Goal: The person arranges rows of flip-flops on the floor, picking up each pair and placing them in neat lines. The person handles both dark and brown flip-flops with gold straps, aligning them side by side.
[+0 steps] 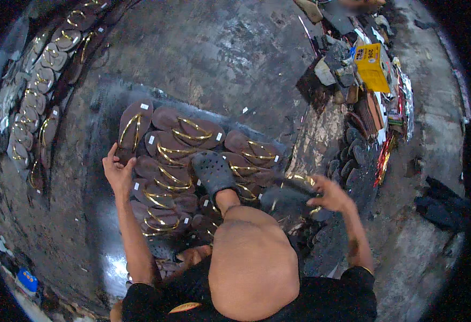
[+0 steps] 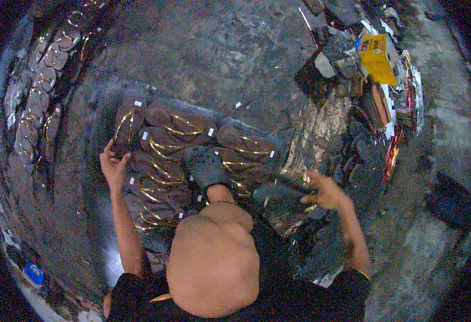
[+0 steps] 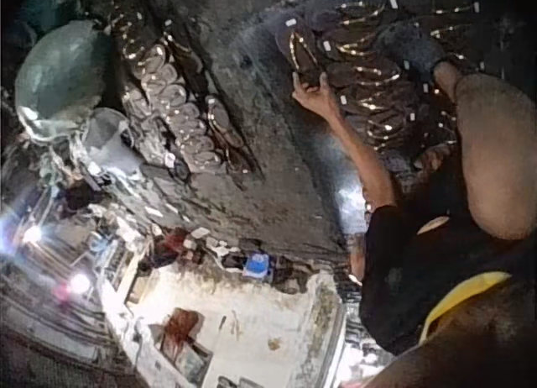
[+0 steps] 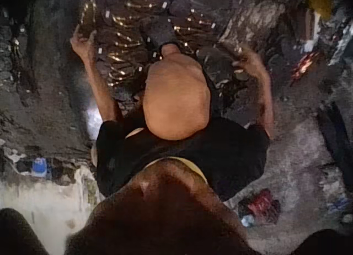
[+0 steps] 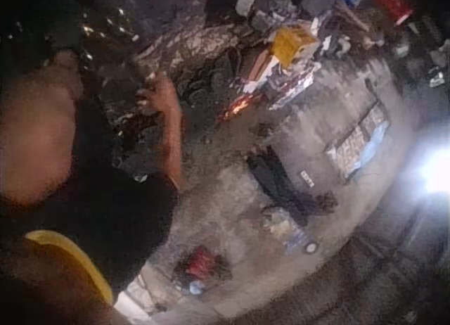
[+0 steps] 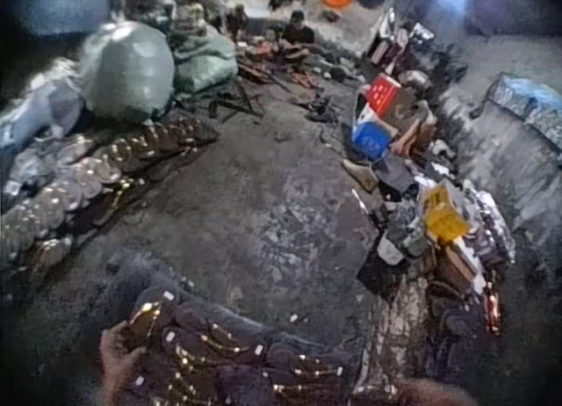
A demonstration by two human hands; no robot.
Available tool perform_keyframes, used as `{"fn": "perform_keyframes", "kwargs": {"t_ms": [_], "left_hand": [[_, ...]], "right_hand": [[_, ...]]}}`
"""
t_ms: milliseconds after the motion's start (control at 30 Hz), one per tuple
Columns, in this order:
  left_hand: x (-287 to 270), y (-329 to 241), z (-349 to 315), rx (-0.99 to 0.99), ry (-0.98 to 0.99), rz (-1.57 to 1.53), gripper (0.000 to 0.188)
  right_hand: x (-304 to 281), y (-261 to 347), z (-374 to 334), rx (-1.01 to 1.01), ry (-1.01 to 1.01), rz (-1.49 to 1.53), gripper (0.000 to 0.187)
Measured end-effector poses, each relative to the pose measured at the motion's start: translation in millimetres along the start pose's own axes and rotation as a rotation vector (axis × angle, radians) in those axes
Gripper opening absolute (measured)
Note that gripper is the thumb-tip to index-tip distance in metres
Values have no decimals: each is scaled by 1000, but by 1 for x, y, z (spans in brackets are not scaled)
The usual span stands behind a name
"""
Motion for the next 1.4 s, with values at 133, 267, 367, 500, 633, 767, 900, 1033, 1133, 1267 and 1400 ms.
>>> {"fn": "perform_keyframes", "kwargs": {"t_ms": [133, 267, 367, 500, 633, 767, 900, 1033, 1133, 1267, 1400], "left_hand": [[8, -18, -2, 25, -54, 144, 76], [15, -13, -2, -151, 88, 92, 68], [6, -15, 4, -184, 72, -23, 64], [-25, -12, 13, -176, -28, -67, 61], [-36, -22, 25, -191, 59, -116, 56], [-124, -3, 74, -77, 125, 74, 52], [-269, 71, 61, -82, 175, 496, 49], [-438, 100, -49, -242, 9, 693, 48], [-527, 44, -181, -564, -266, 705, 51], [-564, -29, -341, -581, -875, 622, 46], [-486, -102, -453, -777, -750, 651, 44]], "right_hand": [[-51, 71, 59, -117, -162, 355, 92], [11, 143, 108, -227, -274, 437, 79], [79, 127, 147, -203, -325, 766, 60], [77, 136, 147, -136, -556, 727, 32], [22, 139, 152, -311, -917, 570, 27], [-16, 140, 203, -150, -898, 433, 30], [-66, 171, 277, -470, -942, 215, 37], [-122, 130, 335, -763, -1023, -64, 44], [-119, 257, 281, -631, -1316, -303, 47], [24, 483, 278, -1178, -478, 290, 45], [159, 558, 229, -1537, 79, 67, 43]]}}
Point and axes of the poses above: each hand's wrist, its own z-axis towards the middle knuckle, its own x-axis out of the palm, y = z × x, the point moved 10 cm from there along z, towards the middle knuckle, and after that the axes turned 15 degrees about -y, right-handed, at the moved point
